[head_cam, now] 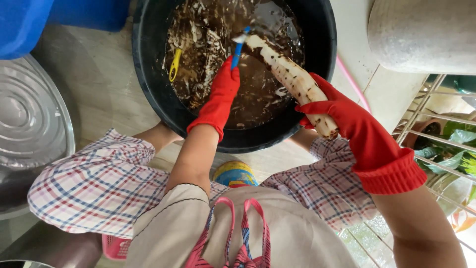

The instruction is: Peeling a large white root vegetable using a handheld peeler over a basin of water.

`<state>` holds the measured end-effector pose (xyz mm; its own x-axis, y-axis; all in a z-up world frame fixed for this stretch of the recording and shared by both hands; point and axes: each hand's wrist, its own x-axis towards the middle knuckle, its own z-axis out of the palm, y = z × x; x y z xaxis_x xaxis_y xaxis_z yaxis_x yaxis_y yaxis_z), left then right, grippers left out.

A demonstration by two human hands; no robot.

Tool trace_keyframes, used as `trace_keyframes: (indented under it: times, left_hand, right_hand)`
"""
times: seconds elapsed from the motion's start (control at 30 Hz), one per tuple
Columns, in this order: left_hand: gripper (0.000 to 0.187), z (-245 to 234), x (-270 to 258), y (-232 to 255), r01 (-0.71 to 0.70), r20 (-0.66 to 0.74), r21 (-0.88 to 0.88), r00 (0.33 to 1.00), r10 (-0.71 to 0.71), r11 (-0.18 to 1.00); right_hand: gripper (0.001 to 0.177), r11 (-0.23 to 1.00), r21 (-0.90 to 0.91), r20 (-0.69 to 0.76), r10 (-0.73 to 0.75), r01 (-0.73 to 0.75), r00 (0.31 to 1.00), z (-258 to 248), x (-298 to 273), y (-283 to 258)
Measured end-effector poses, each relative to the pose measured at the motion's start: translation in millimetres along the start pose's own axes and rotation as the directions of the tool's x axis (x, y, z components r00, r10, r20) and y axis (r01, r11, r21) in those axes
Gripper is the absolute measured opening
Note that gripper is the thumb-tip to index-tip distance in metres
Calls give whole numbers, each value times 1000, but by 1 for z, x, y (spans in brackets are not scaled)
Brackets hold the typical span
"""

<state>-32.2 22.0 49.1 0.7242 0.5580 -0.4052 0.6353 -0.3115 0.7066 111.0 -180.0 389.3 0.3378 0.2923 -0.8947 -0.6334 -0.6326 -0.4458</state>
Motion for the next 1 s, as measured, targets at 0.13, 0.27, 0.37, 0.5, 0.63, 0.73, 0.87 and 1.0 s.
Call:
trace_keyframes:
  times: [0.13, 0.27, 0.37, 0.5, 0.63, 0.73, 0.87, 1.0]
  left_hand:
    - [56, -45, -5, 58, 156, -24, -26, 987, -157, 987]
    - [45, -76, -70, 120, -72, 18, -66, 997, 73, 995]
    - [47, -65, -67, 94, -232, 94, 142, 971, 220, 962]
    - [49, -49, 9, -22, 125, 21, 218, 991, -132, 968]
    - [49, -87, -38, 59, 172, 84, 138, 979, -184, 975]
    - [47, -127, -129, 164, -69, 193, 74, 980, 54, 995]
    - [43, -104, -77, 93, -169, 170, 122, 974, 148, 978]
    - [49, -72, -4, -25, 205, -25, 187, 979, -204, 961]
  right_hand:
    - [102, 973, -213, 41, 101, -91, 994, 8, -14, -29]
    - [107, 988, -155, -11, -8, 6, 1000, 10, -15, -20]
    - [106, 975, -217, -1, -39, 38, 999, 10, -17, -14]
    - [112, 933, -349, 52, -71, 84, 996, 3, -1, 1]
    - [120, 701, -691, 94, -156, 177, 983, 2, 4, 6]
    - [114, 763, -636, 42, -120, 119, 992, 20, -13, -9]
    - [114, 714, -689, 42, -131, 123, 991, 11, -3, -5]
    - [114, 692, -707, 62, -146, 146, 987, 1, 10, 5]
